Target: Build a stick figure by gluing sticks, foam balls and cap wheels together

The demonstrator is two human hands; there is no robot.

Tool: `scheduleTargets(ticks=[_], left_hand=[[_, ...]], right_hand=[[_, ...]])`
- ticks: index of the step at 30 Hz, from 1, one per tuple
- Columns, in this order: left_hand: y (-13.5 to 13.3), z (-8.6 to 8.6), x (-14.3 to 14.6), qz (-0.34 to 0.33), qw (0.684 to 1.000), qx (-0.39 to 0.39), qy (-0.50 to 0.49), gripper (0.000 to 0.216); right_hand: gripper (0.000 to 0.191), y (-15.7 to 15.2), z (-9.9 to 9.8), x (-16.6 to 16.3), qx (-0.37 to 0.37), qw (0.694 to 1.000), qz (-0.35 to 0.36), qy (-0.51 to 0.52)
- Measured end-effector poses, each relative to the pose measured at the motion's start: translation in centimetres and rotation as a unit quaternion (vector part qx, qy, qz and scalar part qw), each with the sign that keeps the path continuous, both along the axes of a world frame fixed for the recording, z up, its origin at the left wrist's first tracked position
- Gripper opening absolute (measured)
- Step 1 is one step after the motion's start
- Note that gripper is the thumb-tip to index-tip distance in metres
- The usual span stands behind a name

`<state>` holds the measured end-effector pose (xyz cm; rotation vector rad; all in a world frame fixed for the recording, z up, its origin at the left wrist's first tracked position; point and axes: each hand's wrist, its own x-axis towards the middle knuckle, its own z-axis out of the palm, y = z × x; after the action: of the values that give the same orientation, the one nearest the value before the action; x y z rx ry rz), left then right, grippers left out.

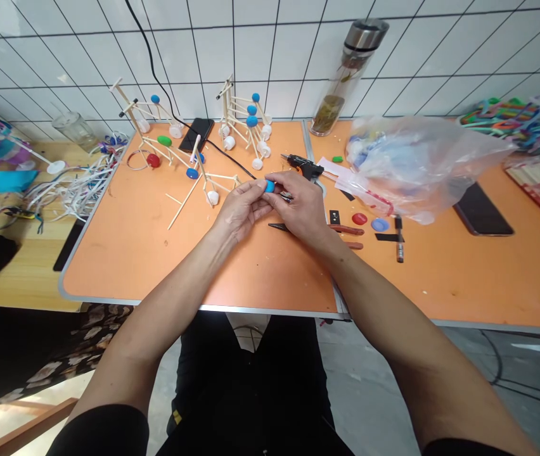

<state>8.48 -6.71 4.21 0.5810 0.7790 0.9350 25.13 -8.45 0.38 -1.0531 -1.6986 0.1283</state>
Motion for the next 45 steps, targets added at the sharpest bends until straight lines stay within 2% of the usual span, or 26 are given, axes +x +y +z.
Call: scheduleTargets(ticks=[4, 8, 15, 24, 29, 34, 45], left_hand=[[0.0, 0.4, 0.1, -0.004, 1.000, -0.027, 0.000, 0.032], [-0.2, 0.7, 0.2, -0.022, 0.999, -0.040, 0.001, 0.029], [-0.2, 0.6, 0.1, -0.020, 0.999, -0.033, 0.004, 0.025], [0.0, 0.1, -0.1, -0.014, 1.000, -0.016, -0.010, 0.017], [-0.1, 0.0, 0.1, -0.016, 0.999, -0.029, -0.018, 0.019], [-0.1, -0.1, 0.1, -0.041, 0.999, -0.027, -0.013, 0.021], [0.0, -0.3, 0.1, -0.040, 0.999, 0.008, 0.002, 0.023]], right_hand=[[0.030, 0.0, 0.5, 0.1, -0.032, 0.999, 0.002, 0.043], [0.031, 0.0, 0.7, 0.2, -0.059, 0.997, 0.009, 0.049], [0.032, -0.1, 0.6, 0.1, -0.052, 0.997, -0.004, 0.049], [0.038, -0.1, 0.7, 0.2, -0.036, 0.999, 0.024, 0.024], [0.035, -0.1, 0.4, 0.0, -0.031, 0.999, 0.014, 0.019], [0.022, -0.3, 0.5, -0.1, -0.016, 1.000, 0.009, 0.002], [0.021, -0.3, 0.5, -0.1, -0.016, 1.000, 0.007, -0.017]])
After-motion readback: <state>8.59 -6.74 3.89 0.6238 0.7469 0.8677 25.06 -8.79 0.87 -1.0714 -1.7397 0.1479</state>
